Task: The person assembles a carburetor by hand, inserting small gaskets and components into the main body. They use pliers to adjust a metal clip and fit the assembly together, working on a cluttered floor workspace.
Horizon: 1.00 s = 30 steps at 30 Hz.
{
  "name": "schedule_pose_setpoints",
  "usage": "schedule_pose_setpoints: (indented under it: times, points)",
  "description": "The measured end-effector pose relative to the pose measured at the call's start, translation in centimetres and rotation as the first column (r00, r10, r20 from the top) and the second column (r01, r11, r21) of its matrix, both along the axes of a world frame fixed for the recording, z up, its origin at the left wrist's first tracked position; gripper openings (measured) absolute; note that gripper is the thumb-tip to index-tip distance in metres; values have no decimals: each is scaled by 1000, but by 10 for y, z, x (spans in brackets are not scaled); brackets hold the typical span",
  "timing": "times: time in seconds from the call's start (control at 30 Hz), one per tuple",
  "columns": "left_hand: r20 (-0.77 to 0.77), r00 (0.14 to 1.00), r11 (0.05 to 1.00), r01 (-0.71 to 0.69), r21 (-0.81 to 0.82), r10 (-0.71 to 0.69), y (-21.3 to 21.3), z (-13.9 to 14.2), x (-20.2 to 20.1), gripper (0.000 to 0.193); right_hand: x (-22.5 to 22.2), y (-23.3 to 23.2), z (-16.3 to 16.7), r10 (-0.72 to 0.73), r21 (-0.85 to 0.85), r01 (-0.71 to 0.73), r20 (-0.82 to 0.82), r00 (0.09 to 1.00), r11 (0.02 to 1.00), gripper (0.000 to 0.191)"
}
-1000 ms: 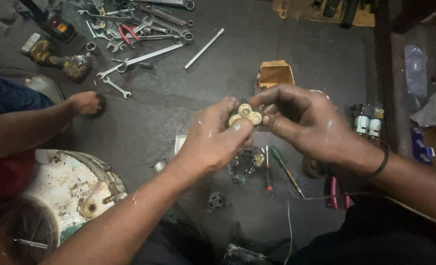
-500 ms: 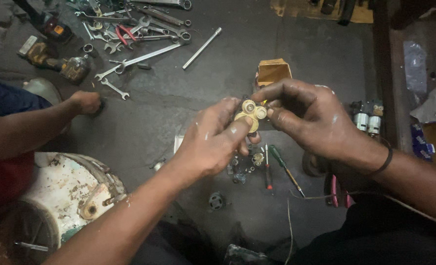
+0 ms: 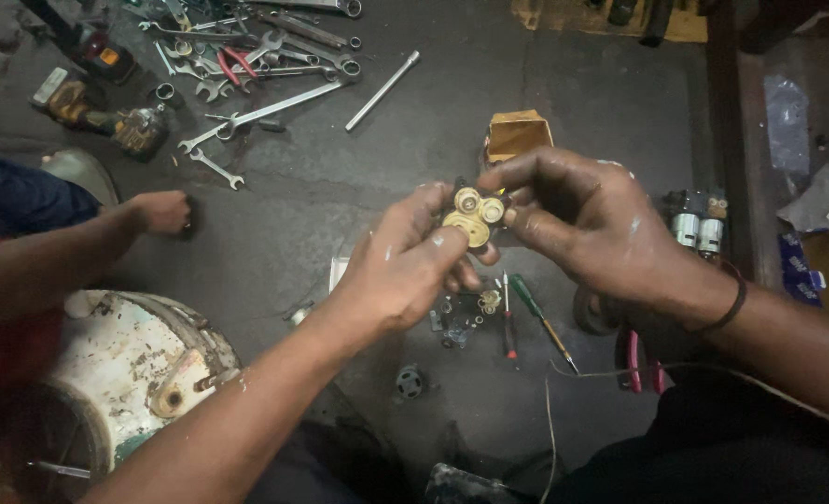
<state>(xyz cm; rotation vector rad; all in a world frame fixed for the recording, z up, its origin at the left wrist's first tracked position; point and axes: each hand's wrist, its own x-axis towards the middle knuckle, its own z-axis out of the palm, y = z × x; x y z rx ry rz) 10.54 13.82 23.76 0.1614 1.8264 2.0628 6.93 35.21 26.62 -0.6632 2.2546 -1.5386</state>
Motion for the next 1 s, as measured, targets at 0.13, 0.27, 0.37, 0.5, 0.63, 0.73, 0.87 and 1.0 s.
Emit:
schedule_pose_setpoints:
  times: [0.13, 0.27, 0.37, 0.5, 0.63, 0.73, 0.87, 1.0]
  points:
    - [-6, 1000, 999, 2, 32, -2, 1, -4, 0, 43, -1, 1, -1, 31, 23, -30, -64, 997, 999, 34]
    - [83, 996, 994, 12, 104, -21, 0, -9, -3, 45, -1, 1, -3, 39, 13, -38, -101, 994, 999, 30]
    - [77, 996, 994, 36, 104, -44, -2, -12, -5, 45, -1, 1, -4, -13, 119, 26, -111, 994, 993, 32]
    - [63, 997, 995, 42, 93, -48, -2, -15, -6, 44, -1, 0, -4, -1, 108, 11, -100, 995, 994, 33]
    - [52, 998, 993, 17, 118, -23, 1, -16, -5, 45, -1, 1, -4, -26, 110, 31, -50, 998, 993, 35]
    - [46, 999, 997, 13, 70, -16, 3, -14, -3, 49, 0, 2, -5, -26, 73, 27, -20, 999, 997, 37]
    - [68, 997, 998, 19, 67, -24, 3, -10, -1, 55, 0, 2, -6, -8, 58, 6, 24, 1000, 998, 38]
    - [23, 999, 999, 39, -3, -39, 2, -6, 1, 51, -1, 1, -4, 17, 52, -17, 4, 1000, 998, 39]
